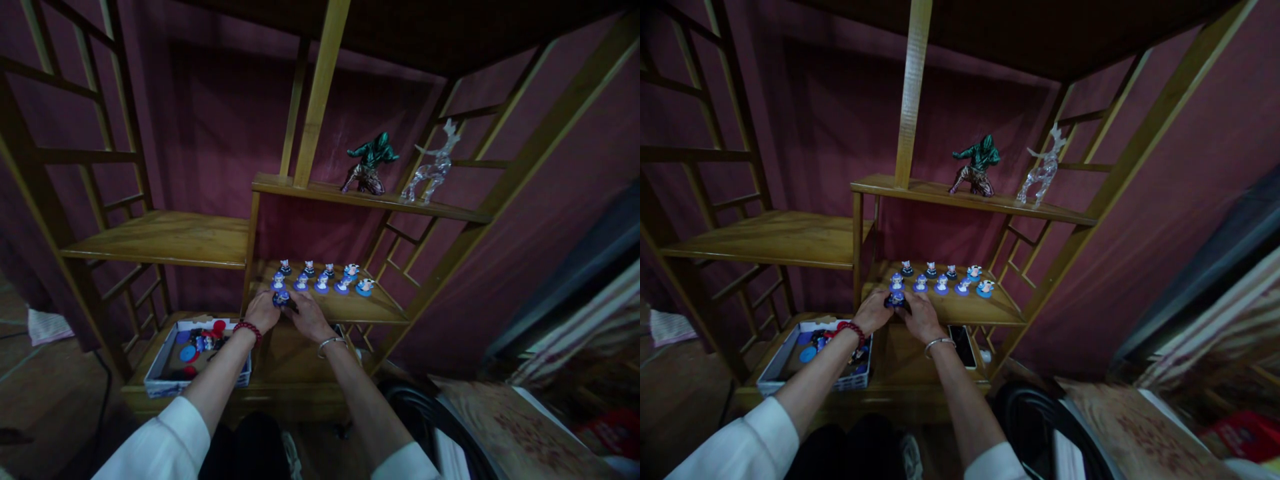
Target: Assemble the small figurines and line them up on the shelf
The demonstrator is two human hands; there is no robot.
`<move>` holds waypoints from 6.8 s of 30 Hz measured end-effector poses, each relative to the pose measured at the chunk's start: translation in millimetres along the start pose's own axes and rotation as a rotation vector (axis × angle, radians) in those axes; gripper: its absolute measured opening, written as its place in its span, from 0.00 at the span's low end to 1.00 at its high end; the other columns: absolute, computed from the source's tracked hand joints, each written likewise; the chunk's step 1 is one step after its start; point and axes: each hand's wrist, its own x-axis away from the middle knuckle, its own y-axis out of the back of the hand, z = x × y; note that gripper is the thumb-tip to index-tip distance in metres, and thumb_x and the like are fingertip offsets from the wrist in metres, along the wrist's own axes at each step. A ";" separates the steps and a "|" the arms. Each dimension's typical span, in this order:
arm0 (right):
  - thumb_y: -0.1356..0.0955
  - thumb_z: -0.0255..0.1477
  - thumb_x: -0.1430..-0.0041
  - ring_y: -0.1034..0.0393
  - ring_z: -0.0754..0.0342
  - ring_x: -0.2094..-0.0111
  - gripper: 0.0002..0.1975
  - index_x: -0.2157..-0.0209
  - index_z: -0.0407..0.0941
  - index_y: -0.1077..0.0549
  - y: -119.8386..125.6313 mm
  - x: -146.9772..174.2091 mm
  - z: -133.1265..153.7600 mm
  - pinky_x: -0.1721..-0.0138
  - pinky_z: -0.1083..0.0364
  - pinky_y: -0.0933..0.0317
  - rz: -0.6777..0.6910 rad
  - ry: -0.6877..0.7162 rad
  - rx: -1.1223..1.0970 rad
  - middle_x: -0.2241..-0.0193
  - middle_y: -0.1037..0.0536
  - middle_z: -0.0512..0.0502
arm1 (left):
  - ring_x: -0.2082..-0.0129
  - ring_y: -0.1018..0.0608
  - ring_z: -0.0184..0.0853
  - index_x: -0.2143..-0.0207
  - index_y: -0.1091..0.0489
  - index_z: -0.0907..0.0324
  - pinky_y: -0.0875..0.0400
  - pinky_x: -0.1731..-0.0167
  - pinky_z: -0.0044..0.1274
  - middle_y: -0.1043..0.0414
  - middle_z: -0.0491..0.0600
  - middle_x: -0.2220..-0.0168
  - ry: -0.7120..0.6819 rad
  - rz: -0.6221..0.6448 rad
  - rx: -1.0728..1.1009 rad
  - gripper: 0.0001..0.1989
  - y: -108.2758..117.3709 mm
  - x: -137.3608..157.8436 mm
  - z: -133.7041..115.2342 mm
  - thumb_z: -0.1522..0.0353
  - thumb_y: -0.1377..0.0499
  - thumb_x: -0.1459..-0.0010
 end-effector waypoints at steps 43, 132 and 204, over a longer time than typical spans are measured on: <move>0.41 0.19 0.52 0.36 0.51 0.57 0.24 0.51 0.48 0.36 -12.2 -9.0 -9.2 0.57 0.54 0.43 -0.084 -0.092 0.004 0.59 0.29 0.45 | 0.59 0.28 0.36 0.58 0.34 0.60 0.38 0.61 0.23 0.29 0.53 0.59 0.086 0.014 0.003 0.15 5.4 4.3 -10.3 0.72 0.48 0.51; 0.37 0.30 0.46 0.31 0.56 0.63 0.14 0.56 0.49 0.31 17.2 -26.3 12.6 0.60 0.59 0.40 0.054 0.152 0.051 0.60 0.25 0.48 | 0.57 0.36 0.38 0.57 0.39 0.64 0.35 0.61 0.28 0.39 0.55 0.54 -0.284 -0.303 -0.382 0.17 -27.2 58.1 2.0 0.79 0.52 0.51; 0.34 0.27 0.51 0.32 0.55 0.60 0.16 0.58 0.49 0.31 -17.9 1.0 0.8 0.56 0.54 0.40 -0.227 -0.120 -0.141 0.62 0.25 0.49 | 0.59 0.38 0.38 0.53 0.43 0.67 0.36 0.63 0.27 0.40 0.54 0.59 -0.237 -0.265 -0.461 0.25 -25.6 68.2 -8.5 0.79 0.48 0.57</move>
